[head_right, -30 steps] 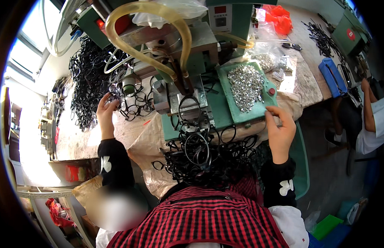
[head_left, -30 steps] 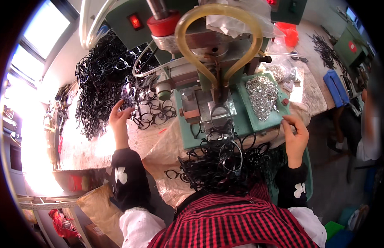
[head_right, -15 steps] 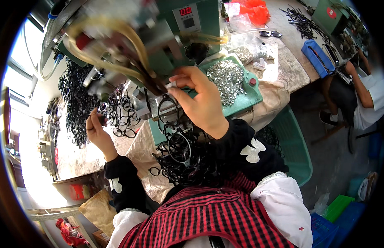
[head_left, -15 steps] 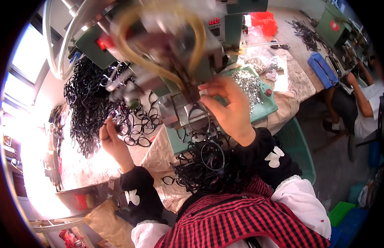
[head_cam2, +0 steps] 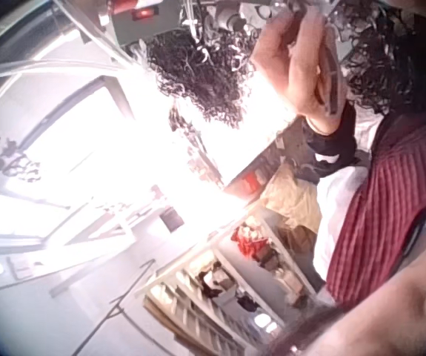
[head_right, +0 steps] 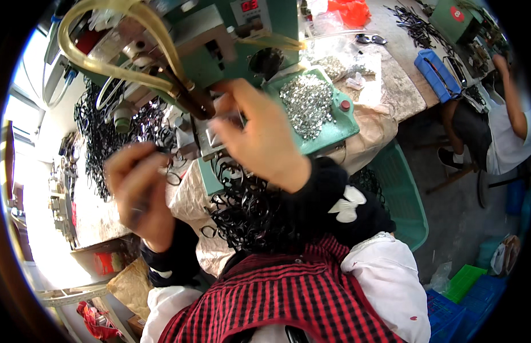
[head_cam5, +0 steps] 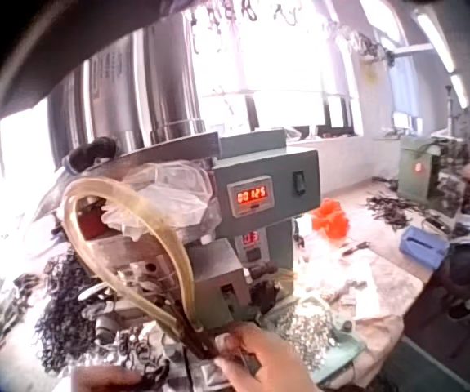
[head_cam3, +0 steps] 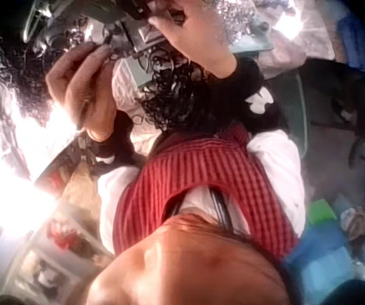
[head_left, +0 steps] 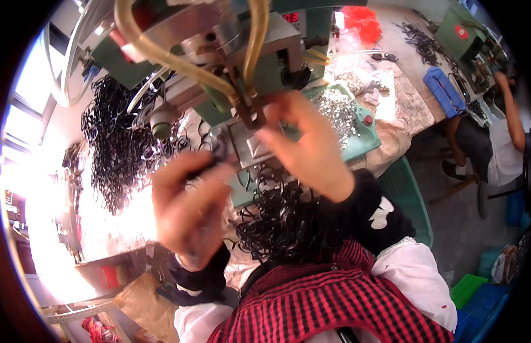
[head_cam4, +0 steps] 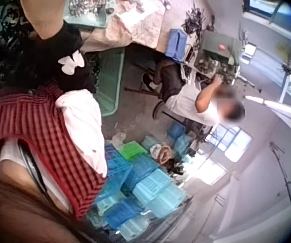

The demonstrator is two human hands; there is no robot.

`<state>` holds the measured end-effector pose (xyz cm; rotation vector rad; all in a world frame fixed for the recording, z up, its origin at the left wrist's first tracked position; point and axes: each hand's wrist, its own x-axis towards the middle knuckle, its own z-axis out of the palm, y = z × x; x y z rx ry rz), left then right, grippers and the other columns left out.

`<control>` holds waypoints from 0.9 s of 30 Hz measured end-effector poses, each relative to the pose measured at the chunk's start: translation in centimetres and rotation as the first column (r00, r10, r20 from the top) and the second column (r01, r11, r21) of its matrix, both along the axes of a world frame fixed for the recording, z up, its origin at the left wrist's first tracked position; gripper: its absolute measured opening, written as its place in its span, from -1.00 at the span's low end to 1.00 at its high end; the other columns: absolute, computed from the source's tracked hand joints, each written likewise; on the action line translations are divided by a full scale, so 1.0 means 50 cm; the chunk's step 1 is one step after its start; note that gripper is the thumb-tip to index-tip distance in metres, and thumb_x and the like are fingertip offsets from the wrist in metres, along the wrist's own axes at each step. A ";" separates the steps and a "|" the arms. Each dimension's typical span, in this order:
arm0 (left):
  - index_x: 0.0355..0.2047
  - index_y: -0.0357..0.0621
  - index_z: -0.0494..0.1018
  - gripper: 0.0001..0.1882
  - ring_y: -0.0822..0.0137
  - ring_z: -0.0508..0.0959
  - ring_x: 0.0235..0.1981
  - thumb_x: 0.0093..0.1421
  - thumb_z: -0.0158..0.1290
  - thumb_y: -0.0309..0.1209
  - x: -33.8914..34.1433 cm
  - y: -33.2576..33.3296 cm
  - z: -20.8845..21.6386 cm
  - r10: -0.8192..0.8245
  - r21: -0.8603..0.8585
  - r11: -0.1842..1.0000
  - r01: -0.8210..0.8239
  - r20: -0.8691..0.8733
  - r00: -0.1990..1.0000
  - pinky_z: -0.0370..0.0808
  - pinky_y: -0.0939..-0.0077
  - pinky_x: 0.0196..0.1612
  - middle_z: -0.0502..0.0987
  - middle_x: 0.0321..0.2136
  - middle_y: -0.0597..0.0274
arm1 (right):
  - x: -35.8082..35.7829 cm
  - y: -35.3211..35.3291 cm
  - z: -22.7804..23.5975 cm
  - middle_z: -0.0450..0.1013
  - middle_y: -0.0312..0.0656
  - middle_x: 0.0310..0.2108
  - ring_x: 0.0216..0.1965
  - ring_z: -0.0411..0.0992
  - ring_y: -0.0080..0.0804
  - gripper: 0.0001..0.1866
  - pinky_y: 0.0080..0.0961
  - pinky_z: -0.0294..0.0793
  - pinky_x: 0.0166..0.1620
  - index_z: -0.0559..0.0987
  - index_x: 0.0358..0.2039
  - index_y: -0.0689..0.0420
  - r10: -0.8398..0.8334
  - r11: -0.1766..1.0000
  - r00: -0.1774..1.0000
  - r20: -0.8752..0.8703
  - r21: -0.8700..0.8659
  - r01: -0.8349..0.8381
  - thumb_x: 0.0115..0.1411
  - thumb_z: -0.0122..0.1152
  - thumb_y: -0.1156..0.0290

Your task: The person repeatedly picks up black plastic rings and small metal components, places them into a green press machine, and operates the press to assemble keychains. The person then removes the assembled keychains and places them on the table, continuing the cycle.

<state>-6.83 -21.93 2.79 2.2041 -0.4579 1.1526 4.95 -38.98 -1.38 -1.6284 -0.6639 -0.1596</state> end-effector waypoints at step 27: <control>-0.08 -0.31 0.42 -0.86 0.28 0.56 -0.28 0.39 -0.01 -0.55 -0.002 0.045 -0.052 -0.015 -0.634 0.773 0.013 0.003 1.000 0.61 0.41 -0.27 0.53 -0.13 0.01 | 0.006 -0.022 -0.040 0.63 -0.23 -0.34 -0.32 0.58 -0.55 -0.80 -0.59 0.52 -0.18 0.67 -0.21 0.21 -0.128 0.990 0.982 0.136 0.071 0.120 0.12 0.42 0.57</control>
